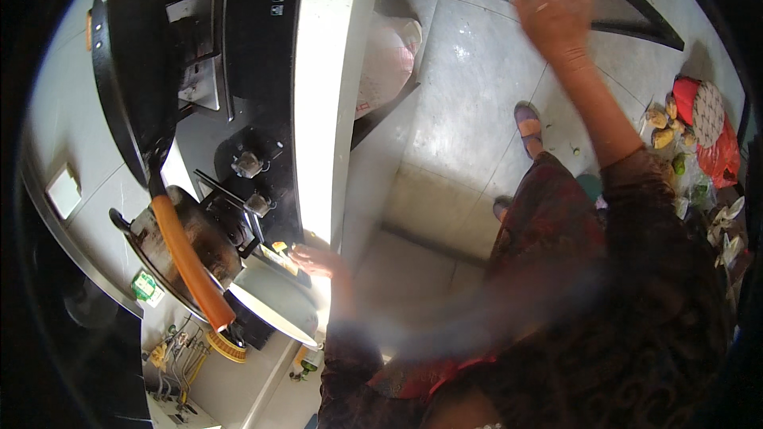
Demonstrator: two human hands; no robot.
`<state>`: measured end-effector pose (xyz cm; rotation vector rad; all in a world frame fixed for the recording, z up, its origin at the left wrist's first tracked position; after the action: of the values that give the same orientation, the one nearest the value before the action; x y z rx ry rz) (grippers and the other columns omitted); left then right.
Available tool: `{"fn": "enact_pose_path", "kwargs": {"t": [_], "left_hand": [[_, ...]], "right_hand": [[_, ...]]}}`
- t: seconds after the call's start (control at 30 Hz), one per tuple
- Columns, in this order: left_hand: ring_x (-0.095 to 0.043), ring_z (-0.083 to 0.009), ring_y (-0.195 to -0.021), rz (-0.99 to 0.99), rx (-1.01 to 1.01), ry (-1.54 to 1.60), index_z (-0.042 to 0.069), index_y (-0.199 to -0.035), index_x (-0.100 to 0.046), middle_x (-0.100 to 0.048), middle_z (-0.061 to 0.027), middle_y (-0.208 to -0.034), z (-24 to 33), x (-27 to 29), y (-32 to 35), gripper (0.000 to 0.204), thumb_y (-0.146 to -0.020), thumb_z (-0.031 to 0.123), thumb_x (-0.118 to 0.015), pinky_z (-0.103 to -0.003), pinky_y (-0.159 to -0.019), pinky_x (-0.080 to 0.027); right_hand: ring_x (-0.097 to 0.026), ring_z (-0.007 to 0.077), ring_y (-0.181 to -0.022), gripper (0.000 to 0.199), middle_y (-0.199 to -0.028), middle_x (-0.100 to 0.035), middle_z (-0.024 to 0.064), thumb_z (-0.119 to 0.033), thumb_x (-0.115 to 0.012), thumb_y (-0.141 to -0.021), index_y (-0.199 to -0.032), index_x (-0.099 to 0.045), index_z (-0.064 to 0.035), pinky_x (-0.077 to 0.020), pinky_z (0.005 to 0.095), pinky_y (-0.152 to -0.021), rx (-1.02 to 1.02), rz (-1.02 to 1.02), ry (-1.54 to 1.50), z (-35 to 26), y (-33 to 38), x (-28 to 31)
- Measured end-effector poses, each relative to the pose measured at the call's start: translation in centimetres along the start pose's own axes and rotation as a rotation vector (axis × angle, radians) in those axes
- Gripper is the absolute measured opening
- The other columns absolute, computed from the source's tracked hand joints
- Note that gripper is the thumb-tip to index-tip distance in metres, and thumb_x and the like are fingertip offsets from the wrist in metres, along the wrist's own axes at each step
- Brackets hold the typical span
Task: The person kneads a large mass of dough in a white bowl using both hands. They add a packet of ingredients to the dough and continue kneading until the mixture forms a cohesive ball.
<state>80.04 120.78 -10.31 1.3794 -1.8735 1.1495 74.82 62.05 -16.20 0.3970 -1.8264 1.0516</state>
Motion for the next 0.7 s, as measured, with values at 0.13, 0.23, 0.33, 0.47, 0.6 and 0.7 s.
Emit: {"fn": "enact_pose_path", "kwargs": {"t": [0.13, 0.23, 0.33, 0.47, 0.6, 0.7], "left_hand": [[-0.054, -0.0369, -0.107, 0.045, -0.026, -0.006, 0.000, -0.112, -0.042, -0.051, -0.0231, -0.117, -0.4, -0.1, 0.4, 0.038, -0.089, 0.025, -0.057, -0.045, -0.080, -0.053], [-0.054, -0.0369, -0.108, 0.083, -0.038, -0.013, 0.001, -0.114, -0.042, -0.050, -0.0235, -0.117, -0.7, -0.3, 0.8, 0.044, -0.088, 0.032, -0.060, -0.046, -0.080, -0.053], [-0.054, -0.0362, -0.109, 0.165, -0.065, -0.024, 0.002, -0.114, -0.045, -0.051, -0.0221, -0.118, -1.5, -1.0, 1.2, 0.042, -0.088, 0.032, -0.060, -0.046, -0.079, -0.053], [-0.053, -0.0352, -0.109, 0.212, -0.076, -0.195, 0.002, -0.113, -0.047, -0.051, -0.0201, -0.118, -2.6, -2.7, 1.8, 0.039, -0.089, 0.029, -0.060, -0.044, -0.080, -0.053], [-0.052, -0.0443, -0.103, 0.296, -0.169, -0.029, -0.008, -0.110, -0.049, -0.051, -0.0296, -0.113, -2.5, -2.3, 1.8, 0.023, -0.093, 0.006, -0.046, -0.052, -0.084, -0.047], [-0.050, -0.0428, -0.108, 0.281, -0.203, -0.036, -0.011, -0.115, -0.047, -0.048, -0.0295, -0.119, -1.4, -0.9, 1.7, 0.029, -0.096, 0.011, -0.039, -0.050, -0.089, -0.044]], "right_hand": [[-0.046, 0.0286, -0.116, 0.026, -0.118, -0.054, 0.0135, -0.008, -0.051, -0.081, -0.106, -0.059, -0.0051, -0.0370, 0.0367, -0.100, 0.210, -0.302, -0.634, -13.2, 7.3, -5.3], [-0.042, 0.0237, -0.124, 0.030, -0.128, -0.051, 0.0061, -0.012, -0.049, -0.085, -0.114, -0.059, -0.0084, -0.0322, 0.0354, -0.107, 0.589, -0.424, -0.667, -21.5, 11.7, -9.5], [-0.041, 0.0223, -0.125, 0.032, -0.131, -0.049, 0.0023, -0.015, -0.047, -0.088, -0.118, -0.058, -0.0120, -0.0311, 0.0374, -0.107, 0.572, -0.458, -0.753, -28.5, 12.1, -14.8], [-0.042, 0.0227, -0.125, 0.034, -0.132, -0.049, 0.0008, -0.018, -0.048, -0.088, -0.120, -0.056, -0.0148, -0.0313, 0.0404, -0.105, 0.440, -0.647, -0.906, -34.4, 13.7, -21.0], [-0.042, 0.0232, -0.124, 0.035, -0.133, -0.048, -0.0006, -0.021, -0.048, -0.088, -0.123, -0.054, -0.0175, -0.0314, 0.0434, -0.103, 0.269, -0.853, -1.076, -37.8, 18.7, -27.5], [-0.042, 0.0236, -0.124, 0.037, -0.134, -0.047, -0.0017, -0.024, -0.048, -0.088, -0.125, -0.053, -0.0195, -0.0315, 0.0456, -0.101, 0.150, -0.933, -1.232, -39.3, 23.6, -32.2]]}}
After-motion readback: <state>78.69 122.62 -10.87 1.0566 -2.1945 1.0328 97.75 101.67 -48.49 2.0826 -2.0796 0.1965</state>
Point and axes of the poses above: each hand's wrist, its own y-axis away from the middle knuckle, its own x-axis out of the back of the hand, z = x × y, the point moved 2 cm from there along -y, towards the middle knuckle
